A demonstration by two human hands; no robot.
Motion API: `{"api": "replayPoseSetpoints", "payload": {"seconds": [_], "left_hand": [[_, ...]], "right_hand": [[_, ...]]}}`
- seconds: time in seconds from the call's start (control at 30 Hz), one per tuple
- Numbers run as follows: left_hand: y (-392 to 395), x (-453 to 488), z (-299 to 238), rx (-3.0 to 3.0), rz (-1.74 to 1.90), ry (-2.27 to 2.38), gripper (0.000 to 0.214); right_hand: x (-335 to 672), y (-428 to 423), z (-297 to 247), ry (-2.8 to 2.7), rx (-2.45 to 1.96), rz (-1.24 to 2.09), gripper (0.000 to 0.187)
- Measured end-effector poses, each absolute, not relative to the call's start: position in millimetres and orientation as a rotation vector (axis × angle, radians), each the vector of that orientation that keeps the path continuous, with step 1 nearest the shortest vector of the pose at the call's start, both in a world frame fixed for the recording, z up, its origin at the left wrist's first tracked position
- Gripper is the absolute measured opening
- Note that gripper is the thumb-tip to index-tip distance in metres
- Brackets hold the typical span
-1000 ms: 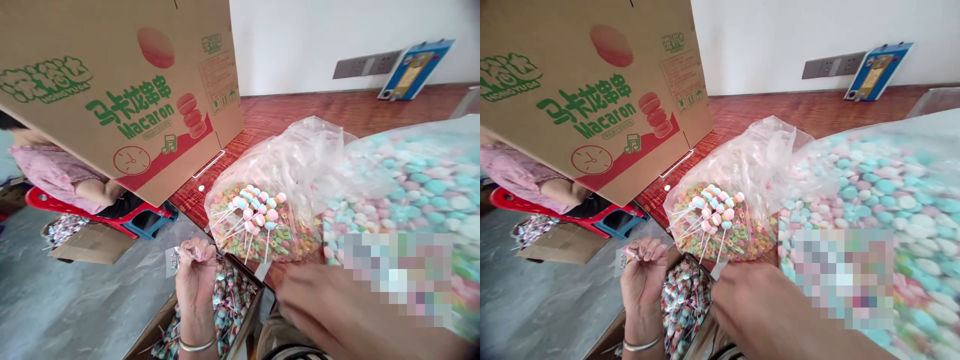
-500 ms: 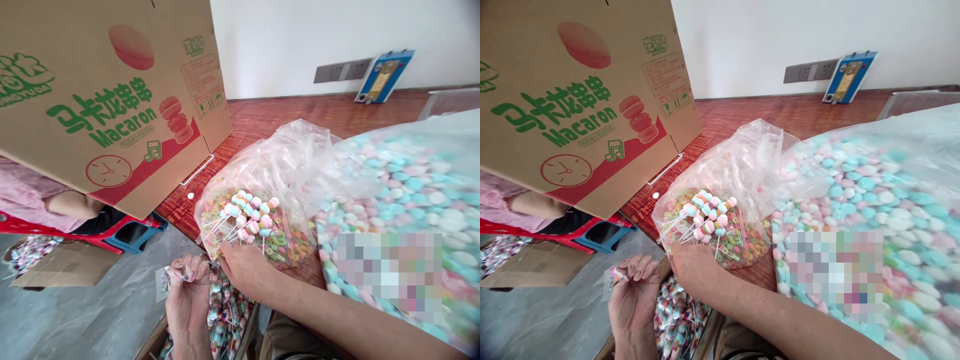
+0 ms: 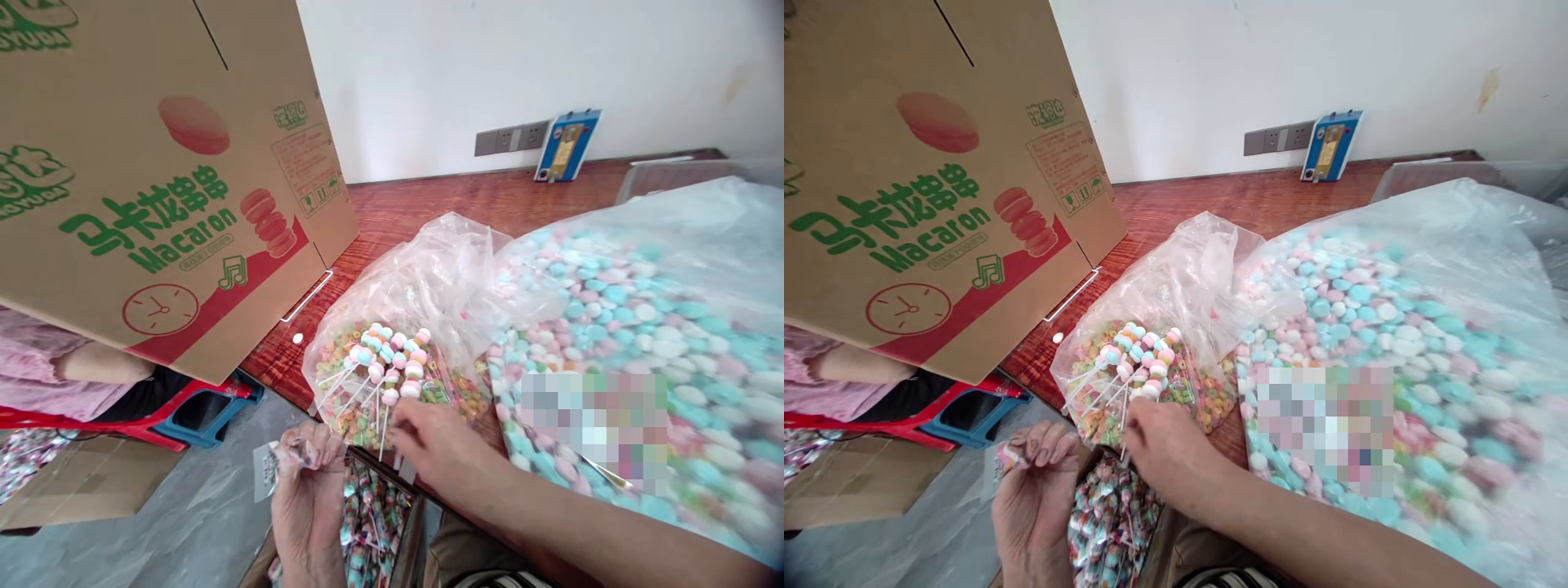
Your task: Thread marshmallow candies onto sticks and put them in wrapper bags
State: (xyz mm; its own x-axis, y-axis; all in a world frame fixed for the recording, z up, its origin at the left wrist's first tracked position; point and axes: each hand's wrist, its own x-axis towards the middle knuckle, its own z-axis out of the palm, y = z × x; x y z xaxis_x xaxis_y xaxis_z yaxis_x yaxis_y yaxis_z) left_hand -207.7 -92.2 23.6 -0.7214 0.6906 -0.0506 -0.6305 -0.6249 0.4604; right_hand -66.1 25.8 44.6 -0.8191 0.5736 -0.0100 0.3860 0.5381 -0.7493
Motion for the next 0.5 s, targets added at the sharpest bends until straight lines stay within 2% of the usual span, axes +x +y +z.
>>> {"api": "replayPoseSetpoints", "payload": {"seconds": [0.03, 0.1, 0.2, 0.5], "left_hand": [[-86.7, -202.3, 24.6, 0.162, 2.29, 0.588, 0.026], [-73.2, -188.4, 25.5, 0.145, 2.237, 0.6, 0.027], [-50.7, -164.9, 26.5, 0.12, 2.134, 0.645, 0.025], [-25.3, -137.6, 37.9, 0.256, 2.039, 0.666, 0.027]], "right_hand": [[-51.0, 31.6, 43.4, -2.504, -0.886, 1.191, 0.009], [-22.6, 43.6, 35.7, -2.47, -1.047, 1.147, 0.019], [8.5, 57.4, 18.4, -2.455, -1.243, 1.046, 0.016], [13.8, 34.0, 1.4, -2.49, -1.272, 0.922, 0.024]]}}
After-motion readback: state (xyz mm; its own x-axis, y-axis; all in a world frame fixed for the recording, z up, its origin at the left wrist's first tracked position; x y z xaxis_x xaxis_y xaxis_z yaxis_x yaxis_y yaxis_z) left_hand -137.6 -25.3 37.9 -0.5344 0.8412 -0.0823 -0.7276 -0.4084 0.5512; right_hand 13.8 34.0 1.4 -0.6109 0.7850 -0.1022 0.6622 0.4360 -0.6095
